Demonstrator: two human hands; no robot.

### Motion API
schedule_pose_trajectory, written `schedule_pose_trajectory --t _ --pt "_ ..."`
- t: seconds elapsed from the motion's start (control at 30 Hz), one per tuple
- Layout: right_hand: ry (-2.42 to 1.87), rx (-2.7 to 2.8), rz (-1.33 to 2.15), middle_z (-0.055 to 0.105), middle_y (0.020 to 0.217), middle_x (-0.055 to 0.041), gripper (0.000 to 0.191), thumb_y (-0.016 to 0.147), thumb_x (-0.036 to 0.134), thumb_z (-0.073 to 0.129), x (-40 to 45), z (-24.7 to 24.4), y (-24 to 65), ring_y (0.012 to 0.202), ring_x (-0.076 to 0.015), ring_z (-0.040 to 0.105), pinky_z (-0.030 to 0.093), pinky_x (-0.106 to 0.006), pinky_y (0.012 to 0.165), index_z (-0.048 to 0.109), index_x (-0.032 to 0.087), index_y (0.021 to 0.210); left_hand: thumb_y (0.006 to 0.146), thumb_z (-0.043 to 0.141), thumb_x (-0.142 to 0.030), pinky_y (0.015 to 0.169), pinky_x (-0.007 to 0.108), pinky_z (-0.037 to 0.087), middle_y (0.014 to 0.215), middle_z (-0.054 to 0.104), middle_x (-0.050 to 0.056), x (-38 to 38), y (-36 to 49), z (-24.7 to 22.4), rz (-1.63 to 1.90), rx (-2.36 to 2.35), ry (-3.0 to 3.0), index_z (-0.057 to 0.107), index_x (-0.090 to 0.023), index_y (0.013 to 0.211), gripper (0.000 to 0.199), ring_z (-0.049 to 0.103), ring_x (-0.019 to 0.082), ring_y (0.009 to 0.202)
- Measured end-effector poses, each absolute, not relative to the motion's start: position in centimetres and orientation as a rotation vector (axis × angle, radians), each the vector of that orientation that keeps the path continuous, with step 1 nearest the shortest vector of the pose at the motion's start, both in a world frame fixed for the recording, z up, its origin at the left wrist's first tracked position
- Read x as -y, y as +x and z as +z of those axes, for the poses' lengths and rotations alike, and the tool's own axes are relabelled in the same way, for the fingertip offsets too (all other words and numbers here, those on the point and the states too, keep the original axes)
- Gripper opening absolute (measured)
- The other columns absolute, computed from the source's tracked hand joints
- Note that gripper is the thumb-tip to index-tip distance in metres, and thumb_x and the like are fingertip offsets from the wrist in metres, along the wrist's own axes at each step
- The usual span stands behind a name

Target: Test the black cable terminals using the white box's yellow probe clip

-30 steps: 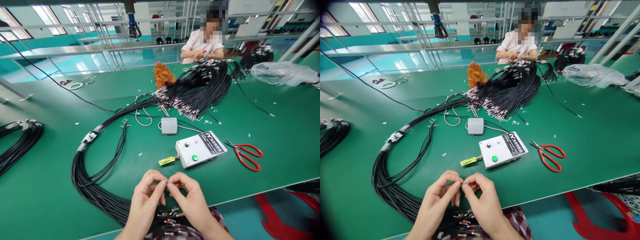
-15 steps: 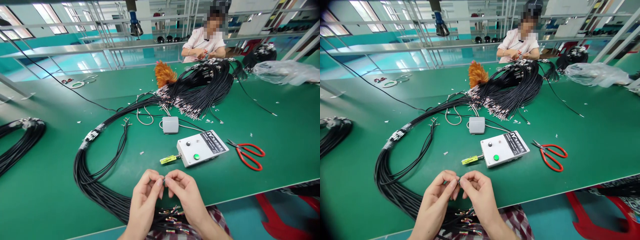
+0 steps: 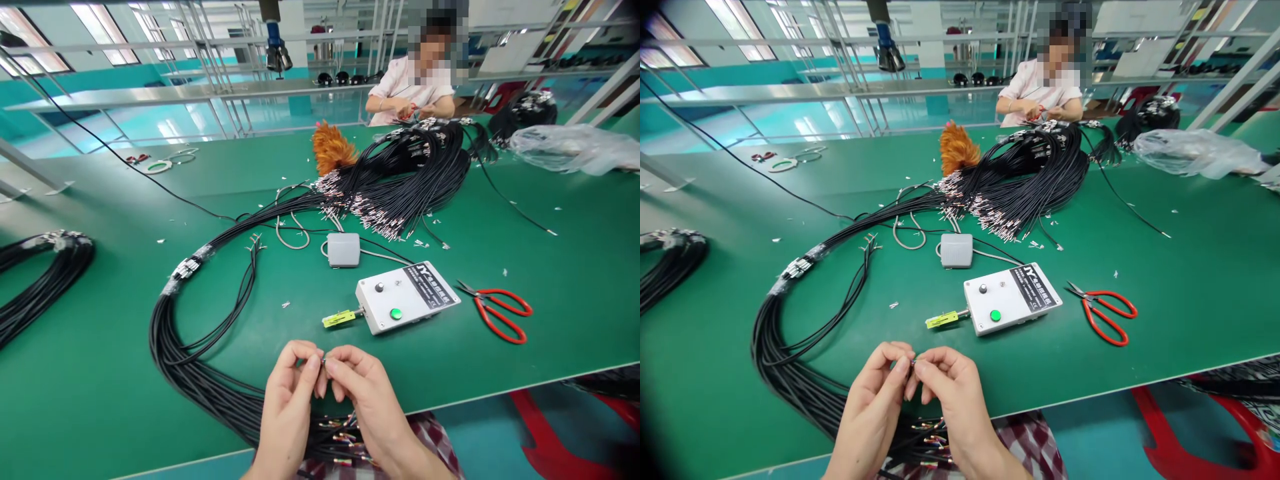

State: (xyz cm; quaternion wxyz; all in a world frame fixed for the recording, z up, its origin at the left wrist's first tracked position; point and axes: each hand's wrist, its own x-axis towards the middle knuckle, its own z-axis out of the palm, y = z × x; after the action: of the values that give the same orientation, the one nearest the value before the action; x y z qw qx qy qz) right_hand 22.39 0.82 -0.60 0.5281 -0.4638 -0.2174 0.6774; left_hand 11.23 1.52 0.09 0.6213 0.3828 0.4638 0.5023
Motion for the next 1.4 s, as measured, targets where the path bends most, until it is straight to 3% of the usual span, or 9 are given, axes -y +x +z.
schedule_pose_trajectory --t 0.17,0.3,0.43,0.63,0.73,0.9,1.0,1.17,1.4 --pt "-1.202 0.629 1.552 0.057 0.055 0.004 0.028 0.065 0.039 0.083 -0.8 -0.8 23.4 0.047 -0.006 0.042 0.033 -0.02 0.047 0.067 0.016 0.069 0.081 0.074 -0.04 0.057 0.021 0.044 0.081 0.059 0.001 -2.0 11.2 0.6 0.991 -1.039 1.03 0.068 -0.017 0.089 0.025 0.053 0.011 0.062" --pt "-1.247 0.77 1.509 0.059 0.057 0.0027 0.029 0.069 0.041 0.08 -0.6 -0.9 24.5 0.048 -0.0076 0.047 0.038 -0.021 0.049 0.065 0.016 0.067 0.084 0.069 -0.038 0.044 0.017 0.035 0.057 0.051 -0.005 -2.2 11.5 -0.2 0.97 -1.072 0.969 0.062 -0.017 0.083 0.022 0.045 0.007 0.045" --pt "-1.338 0.986 1.368 0.061 0.062 0.0014 0.024 0.08 0.04 0.07 -0.3 -1.4 25.5 0.053 -0.0106 0.052 0.041 -0.024 0.053 0.065 0.018 0.072 0.088 0.063 -0.035 0.045 0.021 0.042 0.075 0.059 -0.001 -1.9 11.4 -1.2 0.978 -1.145 1.168 0.063 -0.018 0.084 0.017 0.053 0.009 0.047" --pt "-1.519 1.631 0.777 0.071 0.088 -0.0031 0.01 0.092 0.025 0.058 0.1 -1.7 27.7 0.069 -0.0158 0.062 0.044 -0.03 0.069 0.068 0.022 0.094 0.091 0.056 -0.022 0.061 0.024 0.047 0.073 0.064 0.002 -1.9 11.5 -1.6 0.959 -1.28 1.593 0.065 -0.019 0.077 0.017 0.06 0.017 0.067" --pt "-1.535 1.925 0.382 0.072 0.098 -0.0061 0.017 0.094 0.024 0.057 0.1 -1.1 28.0 0.078 -0.0188 0.064 0.041 -0.033 0.073 0.066 0.02 0.107 0.093 0.054 -0.02 0.063 0.025 0.047 0.073 0.063 0.001 -2.0 11.6 -1.7 0.946 -1.266 1.687 0.063 -0.02 0.077 0.018 0.06 0.017 0.067" --pt "-1.373 2.258 0.085 0.071 0.082 -0.0017 0.027 0.1 0.02 0.047 -1.0 0.2 28.0 0.074 -0.0159 0.06 0.032 -0.033 0.068 0.067 0.019 0.082 0.093 0.05 -0.015 0.068 0.025 0.047 0.077 0.061 0.002 -2.9 10.9 -1.5 0.924 -1.135 1.929 0.061 -0.021 0.081 0.018 0.06 0.016 0.07" --pt "-1.366 2.275 -0.05 0.071 0.084 -0.002 0.024 0.099 0.02 0.049 -2.5 0.9 28.6 0.077 -0.0171 0.059 0.03 -0.034 0.07 0.066 0.018 0.083 0.092 0.051 -0.016 0.07 0.026 0.047 0.078 0.061 0.002 -4.2 10.2 -1.1 0.944 -1.165 1.933 0.062 -0.021 0.079 0.018 0.059 0.017 0.072" --pt "-1.418 2.357 -0.206 0.073 0.094 -0.0026 0.01 0.094 0.016 0.058 -5.4 1.0 29.1 0.091 -0.0192 0.058 0.031 -0.035 0.078 0.067 0.018 0.092 0.088 0.056 -0.025 0.057 0.024 0.042 0.069 0.061 0.0 -6.4 9.6 -0.7 0.941 -1.312 1.612 0.062 -0.019 0.075 0.016 0.055 0.016 0.062" --pt "-1.481 2.456 -0.3 0.072 0.099 -0.006 0.012 0.09 0.013 0.062 -6.5 0.3 28.6 0.095 -0.0212 0.057 0.03 -0.037 0.081 0.067 0.016 0.1 0.087 0.056 -0.03 0.045 0.02 0.031 0.058 0.049 -0.006 -7.1 9.9 -0.7 0.911 -1.31 1.498 0.059 -0.018 0.073 0.018 0.041 0.01 0.047"
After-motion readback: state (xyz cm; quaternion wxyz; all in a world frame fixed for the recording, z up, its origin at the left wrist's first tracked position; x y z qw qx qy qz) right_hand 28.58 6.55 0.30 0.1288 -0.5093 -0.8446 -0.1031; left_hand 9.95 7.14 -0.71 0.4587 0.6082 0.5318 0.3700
